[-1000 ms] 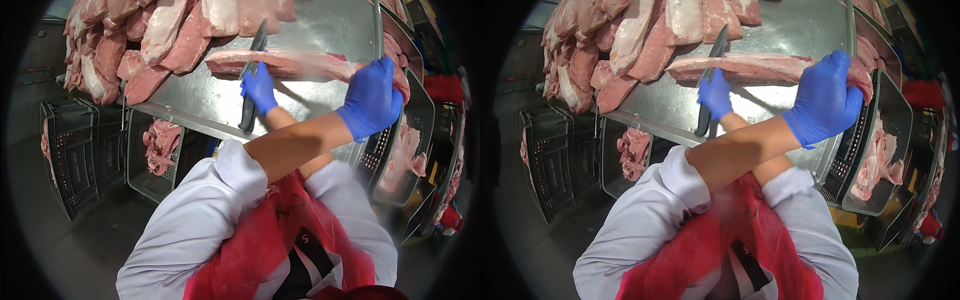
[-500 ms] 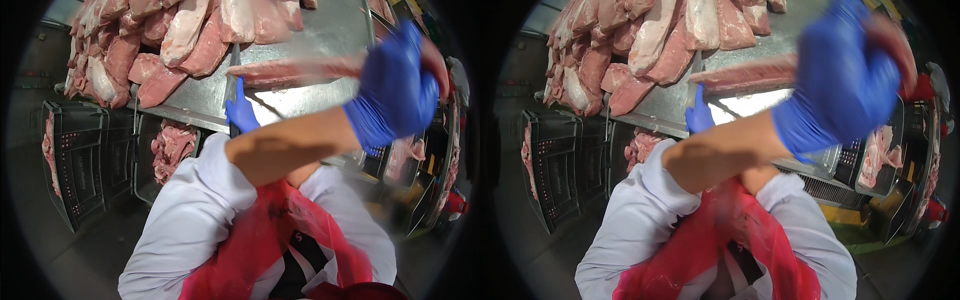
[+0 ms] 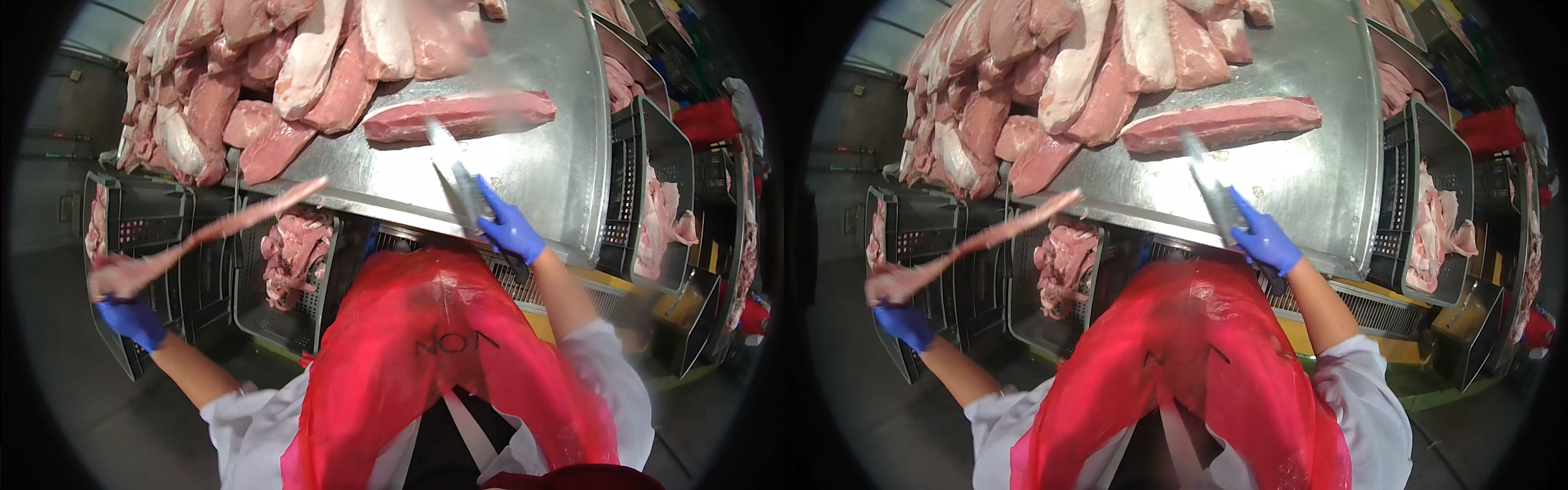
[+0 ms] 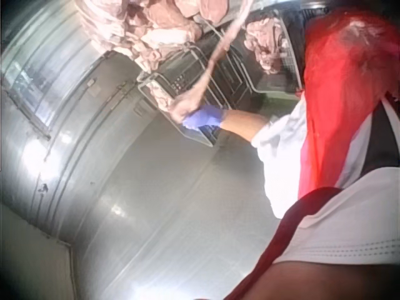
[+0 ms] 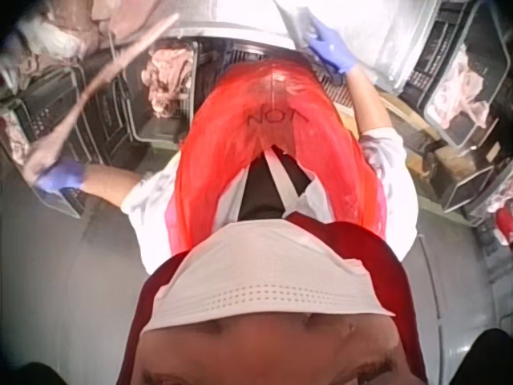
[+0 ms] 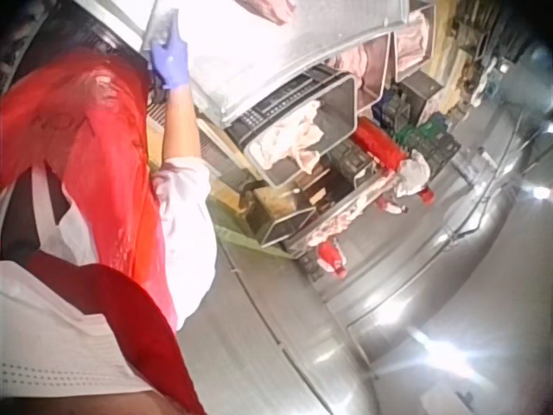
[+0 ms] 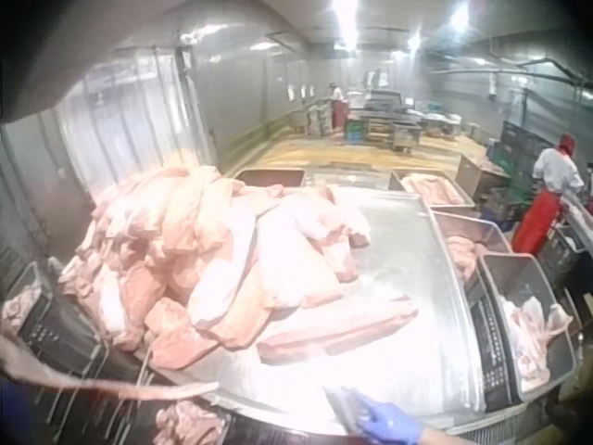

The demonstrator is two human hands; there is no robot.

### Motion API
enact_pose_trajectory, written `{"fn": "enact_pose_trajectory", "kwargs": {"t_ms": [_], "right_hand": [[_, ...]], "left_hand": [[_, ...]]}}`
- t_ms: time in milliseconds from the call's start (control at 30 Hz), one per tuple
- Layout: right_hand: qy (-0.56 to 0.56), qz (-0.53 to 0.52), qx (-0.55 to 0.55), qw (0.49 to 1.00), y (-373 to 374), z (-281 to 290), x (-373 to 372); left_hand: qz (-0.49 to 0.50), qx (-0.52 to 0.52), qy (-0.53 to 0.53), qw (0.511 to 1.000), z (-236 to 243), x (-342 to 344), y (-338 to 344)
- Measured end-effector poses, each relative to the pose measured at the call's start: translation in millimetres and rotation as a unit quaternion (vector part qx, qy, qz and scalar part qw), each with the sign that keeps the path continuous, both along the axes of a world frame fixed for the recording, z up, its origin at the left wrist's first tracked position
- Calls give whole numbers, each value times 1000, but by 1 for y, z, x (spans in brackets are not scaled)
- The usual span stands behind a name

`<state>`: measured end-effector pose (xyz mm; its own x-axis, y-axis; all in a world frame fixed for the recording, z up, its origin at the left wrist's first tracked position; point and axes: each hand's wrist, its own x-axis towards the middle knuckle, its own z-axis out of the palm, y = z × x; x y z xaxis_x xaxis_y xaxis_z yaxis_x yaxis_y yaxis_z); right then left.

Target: The person uses a knife to trim fat and connective tissue from large cuts of raw meat on a stainless steel table. They repeatedly pick up pieces, slice off unwanted sections, and place the trimmed meat into a nearby container.

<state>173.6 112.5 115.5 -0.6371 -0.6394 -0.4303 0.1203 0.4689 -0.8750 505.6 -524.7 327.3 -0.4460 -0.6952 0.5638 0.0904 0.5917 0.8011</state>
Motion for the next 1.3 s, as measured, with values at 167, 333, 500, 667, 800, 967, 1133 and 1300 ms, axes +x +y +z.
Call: {"fn": "enact_pose_trajectory", "kwargs": {"t_ms": [167, 333, 500, 667, 800, 967, 1133, 1300], "right_hand": [[-2, -296, -60, 953, 71, -27, -19], [11, -358, -89, 930, 96, -30, -51], [41, -363, -34, 930, 129, -23, -54], [20, -423, -39, 905, 179, -77, -34], [2, -409, -25, 912, 186, -80, -54], [55, -390, -44, 918, 172, -84, -119], [57, -375, -72, 923, 150, -104, -173], [56, -402, -36, 913, 142, -130, -197]], "left_hand": [[90, -269, -510, 812, -123, -109, 135], [-241, -374, -375, 813, -208, -385, 316], [-327, -293, -629, 642, -212, -482, 367], [-87, -557, -375, 736, -292, -407, 405], [-190, -468, -397, 767, -276, -389, 406], [-230, -383, -455, 770, -250, -399, 397], [-221, -474, -380, 763, -319, -343, 404], [-189, -451, -395, 778, -276, -367, 433]]}}
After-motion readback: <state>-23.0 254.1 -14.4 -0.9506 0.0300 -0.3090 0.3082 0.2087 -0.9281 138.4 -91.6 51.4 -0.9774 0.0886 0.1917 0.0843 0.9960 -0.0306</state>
